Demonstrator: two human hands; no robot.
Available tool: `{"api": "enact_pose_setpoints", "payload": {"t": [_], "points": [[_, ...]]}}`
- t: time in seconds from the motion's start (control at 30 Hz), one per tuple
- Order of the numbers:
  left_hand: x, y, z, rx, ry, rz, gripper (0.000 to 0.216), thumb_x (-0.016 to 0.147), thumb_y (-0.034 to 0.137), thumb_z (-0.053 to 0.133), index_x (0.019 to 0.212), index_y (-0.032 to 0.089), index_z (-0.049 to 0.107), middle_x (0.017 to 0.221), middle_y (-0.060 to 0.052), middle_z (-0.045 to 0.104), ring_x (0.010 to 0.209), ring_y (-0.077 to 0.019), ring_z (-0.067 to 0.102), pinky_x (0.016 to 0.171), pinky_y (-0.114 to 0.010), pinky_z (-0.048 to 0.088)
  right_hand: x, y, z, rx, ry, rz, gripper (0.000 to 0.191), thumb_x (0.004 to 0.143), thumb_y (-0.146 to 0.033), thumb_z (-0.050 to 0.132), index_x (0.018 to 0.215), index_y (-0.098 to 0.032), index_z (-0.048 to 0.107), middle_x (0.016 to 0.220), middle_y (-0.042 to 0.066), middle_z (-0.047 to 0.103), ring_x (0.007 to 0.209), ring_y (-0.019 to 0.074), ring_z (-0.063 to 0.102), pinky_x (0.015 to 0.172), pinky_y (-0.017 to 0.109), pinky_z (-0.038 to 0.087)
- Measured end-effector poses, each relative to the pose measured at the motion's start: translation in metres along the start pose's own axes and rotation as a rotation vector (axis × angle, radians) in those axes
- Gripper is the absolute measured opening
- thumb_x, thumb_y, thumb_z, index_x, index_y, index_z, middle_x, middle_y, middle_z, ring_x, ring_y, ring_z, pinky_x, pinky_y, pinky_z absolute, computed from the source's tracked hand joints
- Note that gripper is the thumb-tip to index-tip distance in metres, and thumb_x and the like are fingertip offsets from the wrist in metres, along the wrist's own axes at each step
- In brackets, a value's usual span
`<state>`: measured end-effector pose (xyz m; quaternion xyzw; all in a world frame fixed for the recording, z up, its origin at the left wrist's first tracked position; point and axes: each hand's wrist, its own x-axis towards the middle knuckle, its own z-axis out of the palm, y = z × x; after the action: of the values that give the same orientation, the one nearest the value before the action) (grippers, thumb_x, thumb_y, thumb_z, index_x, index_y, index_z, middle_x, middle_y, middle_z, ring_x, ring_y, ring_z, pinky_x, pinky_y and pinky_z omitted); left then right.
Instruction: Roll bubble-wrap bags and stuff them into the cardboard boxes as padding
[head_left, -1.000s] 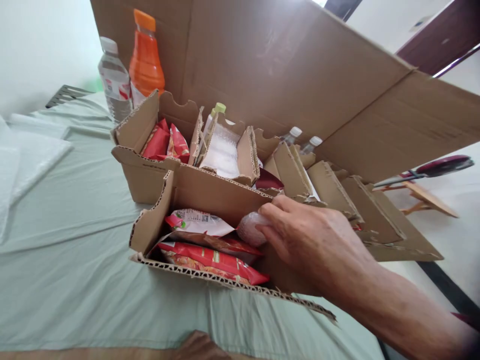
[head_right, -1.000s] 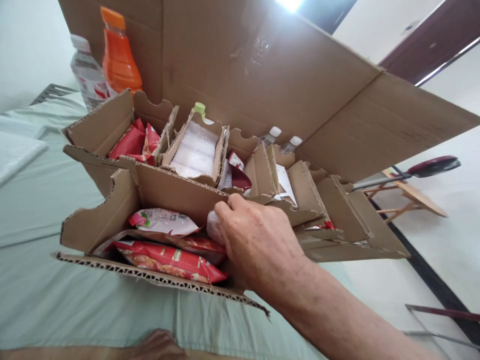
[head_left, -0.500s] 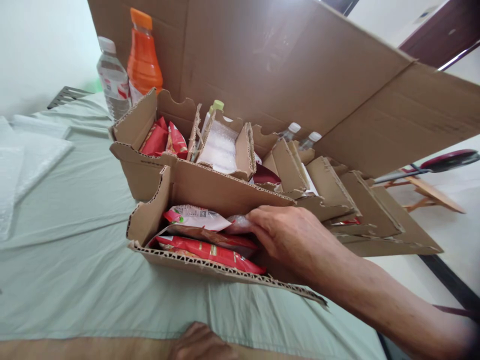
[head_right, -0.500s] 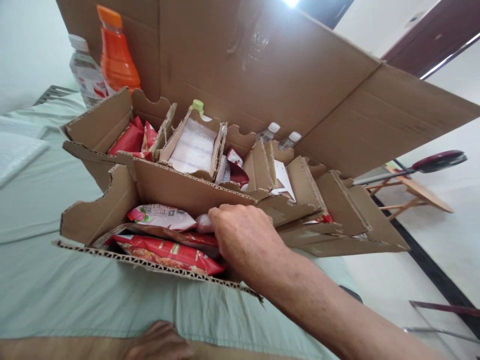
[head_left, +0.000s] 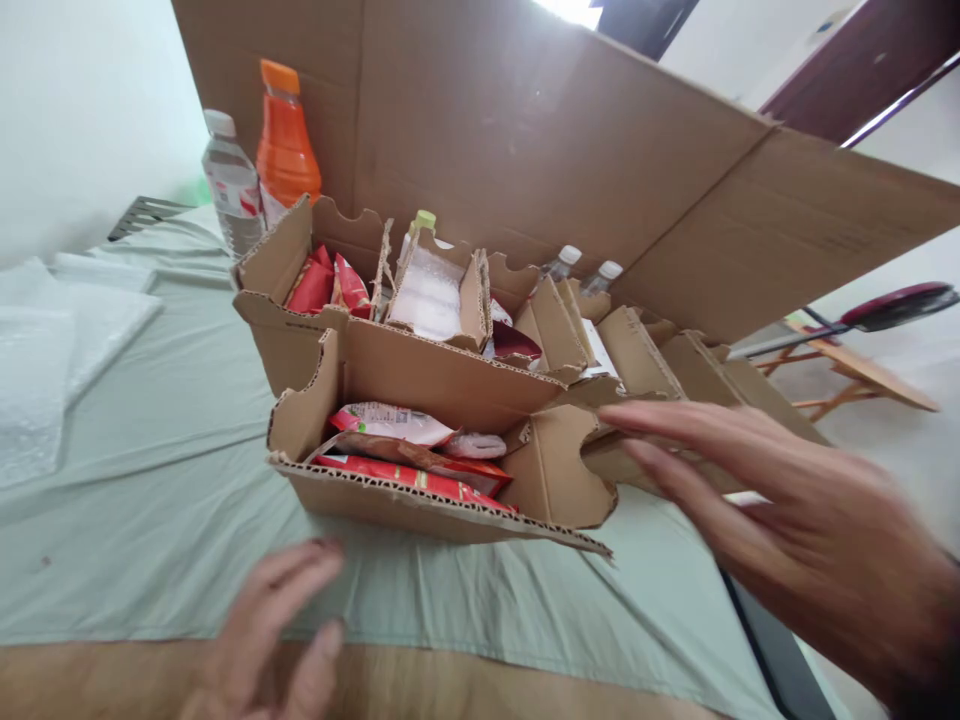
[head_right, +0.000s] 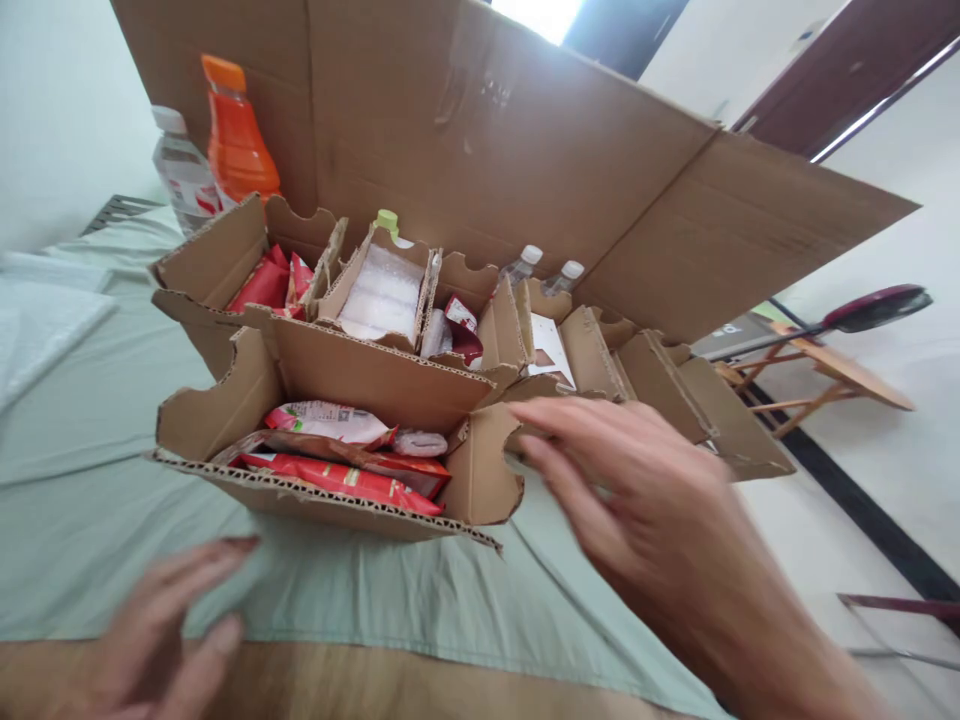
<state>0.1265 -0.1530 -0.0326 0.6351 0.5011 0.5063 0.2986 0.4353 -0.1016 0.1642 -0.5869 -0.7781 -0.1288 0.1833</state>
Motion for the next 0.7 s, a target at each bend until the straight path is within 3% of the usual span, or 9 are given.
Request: {"api": "enact_pose_setpoints", "payload": {"t": [0.07, 0.13, 0.17, 0.23, 0.33, 0.43, 0.53, 0.63, 0.7], "points": [[0.023, 0.001, -0.020, 0.060, 0.100, -0.148, 0.052, 0.094, 0.033, 0.067, 0.145, 0.035, 0.056, 0.145, -0.005, 0.059, 0.134, -0.0327, 0.057, 0.117, -0.052, 0.045, -0.044, 0.005, -0.003, -0.004, 0.123, 0.309, 0.021, 0.103, -0.040, 0.056, 0.115, -0.041, 0.073, 0.107, 0.002, 0.080, 0.095, 0.0270, 0.075, 0.076, 0.040, 0.057], [0.047, -0.002, -0.028, 0.006, 0.104, -0.237, 0.067, 0.092, 0.040, 0.069, 0.155, 0.035, 0.045, 0.157, -0.006, 0.051, 0.138, -0.0355, 0.054, 0.119, -0.057, 0.043, -0.079, 0.000, 0.019, 0.076, 0.092, 0.453, 0.017, 0.101, -0.043, 0.059, 0.113, -0.040, 0.071, 0.101, 0.002, 0.080, 0.086, 0.0264, 0.076, 0.072, 0.039, 0.058], [0.058, -0.004, -0.028, -0.049, 0.085, -0.245, 0.072, 0.091, 0.041, 0.070, 0.157, 0.034, 0.041, 0.161, -0.007, 0.047, 0.140, -0.0357, 0.053, 0.120, -0.057, 0.042, -0.090, -0.006, 0.038, 0.183, 0.028, 0.445, 0.023, 0.100, -0.045, 0.060, 0.119, -0.036, 0.069, 0.106, 0.004, 0.080, 0.085, 0.0266, 0.076, 0.073, 0.039, 0.059], [0.078, -0.008, -0.020, -0.171, 0.015, -0.231, 0.075, 0.089, 0.042, 0.072, 0.156, 0.029, 0.042, 0.161, -0.010, 0.047, 0.142, -0.0352, 0.052, 0.121, -0.055, 0.041, -0.098, -0.025, 0.081, 0.376, 0.024, 0.383, 0.045, 0.093, -0.054, 0.066, 0.128, -0.026, 0.064, 0.113, 0.011, 0.078, 0.087, 0.0284, 0.076, 0.074, 0.041, 0.062], [0.090, -0.005, -0.002, -0.297, -0.080, -0.243, 0.072, 0.083, 0.043, 0.075, 0.146, 0.018, 0.050, 0.145, -0.015, 0.061, 0.137, -0.0356, 0.057, 0.120, -0.054, 0.042, -0.091, -0.052, 0.126, 0.559, 0.042, 0.383, 0.054, 0.090, -0.055, 0.066, 0.130, -0.018, 0.062, 0.120, 0.016, 0.074, 0.103, 0.0311, 0.073, 0.086, 0.045, 0.061], [0.070, 0.004, 0.014, -0.330, -0.086, -0.225, 0.071, 0.081, 0.041, 0.074, 0.142, 0.015, 0.050, 0.143, -0.016, 0.061, 0.140, -0.0359, 0.054, 0.123, -0.055, 0.037, -0.102, -0.062, 0.129, 0.594, 0.075, 0.430, 0.051, 0.090, -0.057, 0.067, 0.123, -0.017, 0.065, 0.116, 0.016, 0.075, 0.105, 0.0323, 0.072, 0.088, 0.045, 0.060], [0.019, 0.009, 0.018, -0.271, -0.143, -0.230, 0.064, 0.085, 0.039, 0.072, 0.142, 0.018, 0.051, 0.145, -0.017, 0.060, 0.145, -0.0370, 0.049, 0.125, -0.058, 0.034, -0.144, -0.060, 0.108, 0.470, 0.121, 0.480, 0.042, 0.092, -0.056, 0.066, 0.111, -0.019, 0.068, 0.102, 0.011, 0.077, 0.093, 0.0320, 0.074, 0.077, 0.042, 0.060], [-0.029, 0.007, 0.002, -0.219, -0.220, -0.271, 0.064, 0.087, 0.047, 0.073, 0.142, 0.020, 0.054, 0.138, -0.017, 0.066, 0.144, -0.0395, 0.051, 0.123, -0.059, 0.038, -0.175, -0.068, 0.091, 0.391, 0.131, 0.490, 0.033, 0.094, -0.051, 0.066, 0.112, -0.022, 0.069, 0.095, 0.008, 0.076, 0.087, 0.0307, 0.074, 0.074, 0.040, 0.060], [-0.038, 0.006, -0.020, -0.204, -0.180, -0.314, 0.063, 0.090, 0.049, 0.072, 0.144, 0.023, 0.054, 0.137, -0.015, 0.067, 0.142, -0.0385, 0.053, 0.124, -0.057, 0.038, -0.169, -0.085, 0.087, 0.438, 0.088, 0.436, 0.033, 0.094, -0.048, 0.066, 0.115, -0.023, 0.069, 0.097, 0.009, 0.076, 0.087, 0.0301, 0.073, 0.076, 0.041, 0.061]]}}
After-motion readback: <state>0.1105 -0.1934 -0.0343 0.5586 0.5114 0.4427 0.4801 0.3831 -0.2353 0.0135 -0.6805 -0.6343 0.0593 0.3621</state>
